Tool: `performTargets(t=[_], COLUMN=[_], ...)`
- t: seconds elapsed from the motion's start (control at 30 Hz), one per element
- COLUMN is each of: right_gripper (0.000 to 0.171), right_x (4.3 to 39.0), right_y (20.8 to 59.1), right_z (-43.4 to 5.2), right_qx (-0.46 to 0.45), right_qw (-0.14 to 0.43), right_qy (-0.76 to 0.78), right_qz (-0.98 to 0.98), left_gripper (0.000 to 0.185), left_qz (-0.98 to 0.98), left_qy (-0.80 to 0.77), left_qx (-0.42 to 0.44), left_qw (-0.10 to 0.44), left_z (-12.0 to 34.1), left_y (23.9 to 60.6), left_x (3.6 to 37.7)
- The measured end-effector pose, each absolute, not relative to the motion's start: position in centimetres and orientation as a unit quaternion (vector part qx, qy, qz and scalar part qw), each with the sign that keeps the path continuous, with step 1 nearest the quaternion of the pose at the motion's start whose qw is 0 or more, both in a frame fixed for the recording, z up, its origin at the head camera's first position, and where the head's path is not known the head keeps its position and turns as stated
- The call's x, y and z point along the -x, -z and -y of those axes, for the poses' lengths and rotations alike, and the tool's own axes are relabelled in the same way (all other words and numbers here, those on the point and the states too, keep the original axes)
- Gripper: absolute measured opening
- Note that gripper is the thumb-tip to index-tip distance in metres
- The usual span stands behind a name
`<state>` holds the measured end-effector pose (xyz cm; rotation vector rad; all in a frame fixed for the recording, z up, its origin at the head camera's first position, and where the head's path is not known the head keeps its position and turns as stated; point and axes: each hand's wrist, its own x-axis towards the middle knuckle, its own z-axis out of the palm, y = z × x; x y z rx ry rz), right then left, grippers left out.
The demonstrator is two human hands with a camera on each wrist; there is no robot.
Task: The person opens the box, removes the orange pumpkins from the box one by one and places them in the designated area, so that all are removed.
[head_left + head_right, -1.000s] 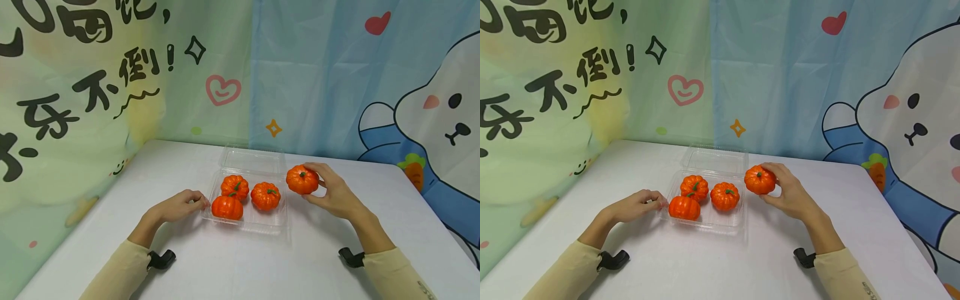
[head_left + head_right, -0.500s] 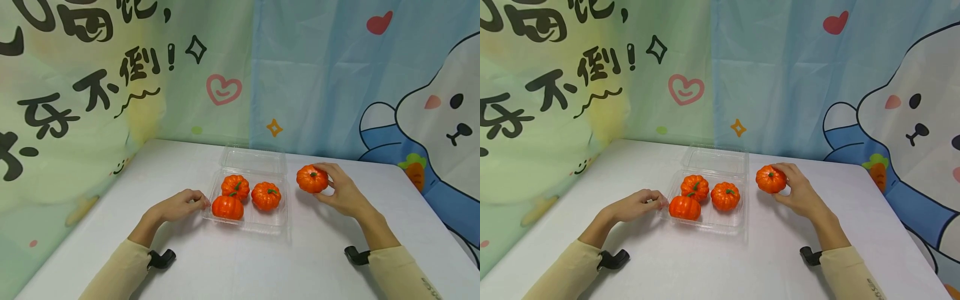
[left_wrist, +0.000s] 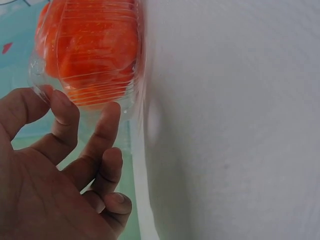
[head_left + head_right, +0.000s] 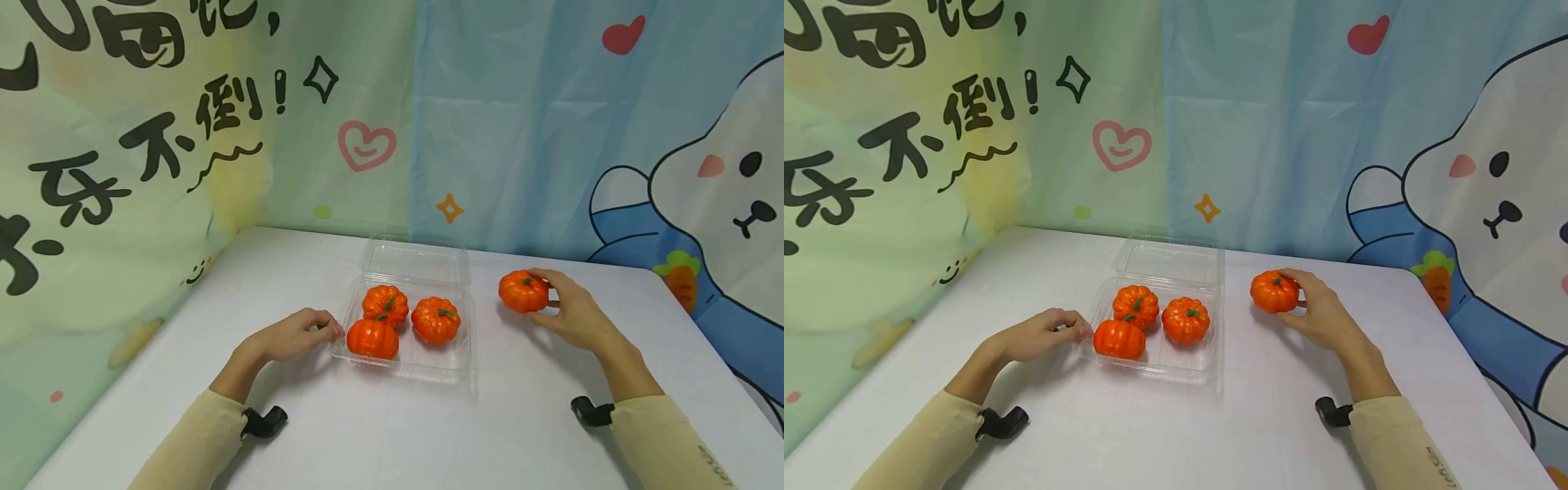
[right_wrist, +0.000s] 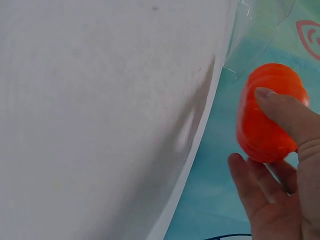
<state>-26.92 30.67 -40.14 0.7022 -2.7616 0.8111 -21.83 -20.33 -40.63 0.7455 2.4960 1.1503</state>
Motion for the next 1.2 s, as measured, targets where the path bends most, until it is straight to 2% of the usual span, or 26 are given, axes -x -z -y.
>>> performTargets(t=[0.2,0.8,1.0,1.2], right_gripper=[0.075,0.075,0.088,0.102], right_x=[27.1,27.6,27.6,27.7], right_y=[40.4,40.6,40.5,40.6], right_z=[-31.0,-29.5,-29.2,-28.9], right_qx=[-0.217,-0.203,-0.21,-0.195], right_qw=[0.048,-0.018,-0.013,-0.036], right_qy=[-0.273,-0.267,-0.269,-0.268], right_qz=[0.936,0.942,0.94,0.943], left_gripper=[0.028,0.028,0.026,0.025], left_qz=[-0.867,-0.87,-0.87,-0.868], left_qy=[-0.4,-0.395,-0.395,-0.399], left_qx=[-0.256,-0.259,-0.259,-0.258], left_qw=[0.148,0.141,0.143,0.146], left_z=[20.3,20.1,20.0,20.1], left_y=[40.5,40.5,40.3,40.4], left_x=[21.7,21.7,21.7,21.7])
